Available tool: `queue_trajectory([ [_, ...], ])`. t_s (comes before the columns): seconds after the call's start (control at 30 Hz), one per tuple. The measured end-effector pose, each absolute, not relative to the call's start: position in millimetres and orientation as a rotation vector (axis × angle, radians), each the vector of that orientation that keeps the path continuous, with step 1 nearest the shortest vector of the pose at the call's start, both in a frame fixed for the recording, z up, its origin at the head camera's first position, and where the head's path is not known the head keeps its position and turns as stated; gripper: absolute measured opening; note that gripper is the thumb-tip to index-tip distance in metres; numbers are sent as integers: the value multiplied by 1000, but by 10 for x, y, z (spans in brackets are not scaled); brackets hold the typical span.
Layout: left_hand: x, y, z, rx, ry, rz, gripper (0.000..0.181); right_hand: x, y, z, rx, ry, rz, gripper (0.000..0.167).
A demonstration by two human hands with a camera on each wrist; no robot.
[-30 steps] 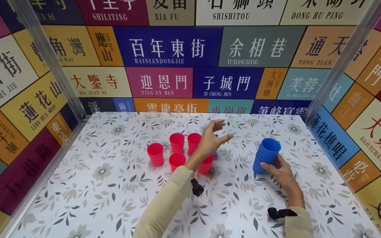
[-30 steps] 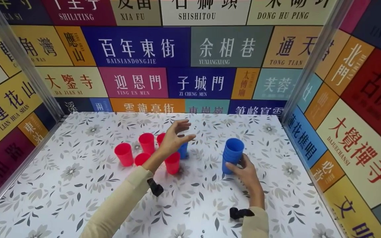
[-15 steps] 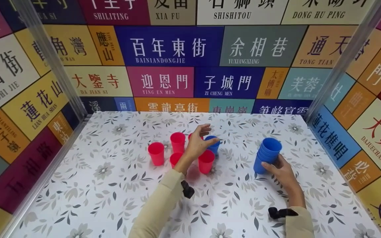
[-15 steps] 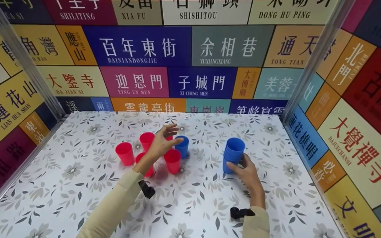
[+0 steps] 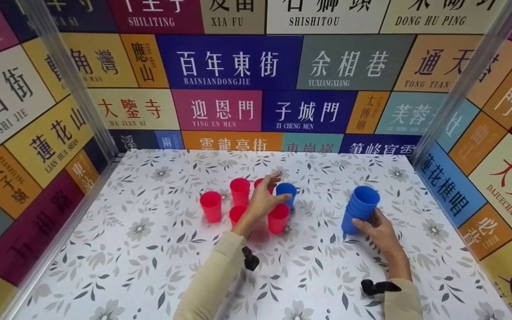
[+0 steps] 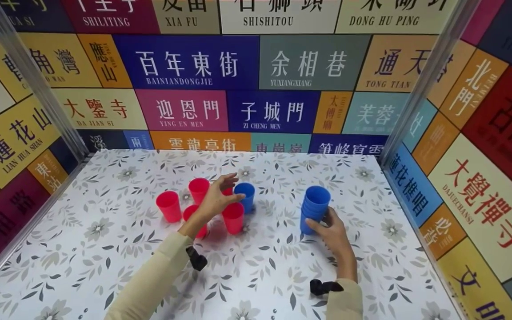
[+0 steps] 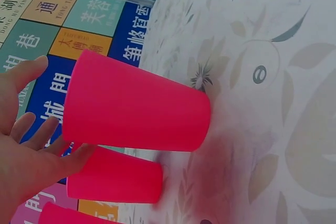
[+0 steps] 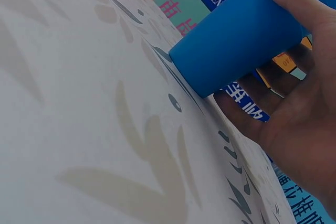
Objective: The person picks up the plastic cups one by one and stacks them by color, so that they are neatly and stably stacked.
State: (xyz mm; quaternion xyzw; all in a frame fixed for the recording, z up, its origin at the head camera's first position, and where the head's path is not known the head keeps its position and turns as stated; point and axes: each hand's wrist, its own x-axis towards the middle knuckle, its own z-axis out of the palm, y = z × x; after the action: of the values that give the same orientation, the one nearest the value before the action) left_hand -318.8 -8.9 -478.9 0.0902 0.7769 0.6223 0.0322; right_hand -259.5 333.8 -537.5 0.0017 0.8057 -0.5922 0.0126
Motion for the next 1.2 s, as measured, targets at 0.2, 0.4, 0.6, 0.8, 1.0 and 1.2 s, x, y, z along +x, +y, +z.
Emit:
queue_trajectory([
  [0.2,-3225,-71,-4802,276,2392,1885,77,-2599,3341,-5384,1,2515,-1837,85],
  [0.4,-3283,-60,-4813,308,2407,1847,76,-2592,3346,-5385,2,2506,-1833,87],
  [0.6,-3325,-45,-4812,331,2416,1795,76,-2600,3329,-5363,21,2504,-1818,91],
  [0.8,-3353,-24,-4811,381,2439,1759,74,-2604,3332,-5349,31,2511,-1811,92],
  [1.0,-3366,12,-4799,387,2434,1744,76,-2604,3344,-5347,43,2520,-1805,90],
  [1.2,-3400,47,-4815,371,2468,1708,76,-2612,3351,-5345,56,2506,-1810,90],
])
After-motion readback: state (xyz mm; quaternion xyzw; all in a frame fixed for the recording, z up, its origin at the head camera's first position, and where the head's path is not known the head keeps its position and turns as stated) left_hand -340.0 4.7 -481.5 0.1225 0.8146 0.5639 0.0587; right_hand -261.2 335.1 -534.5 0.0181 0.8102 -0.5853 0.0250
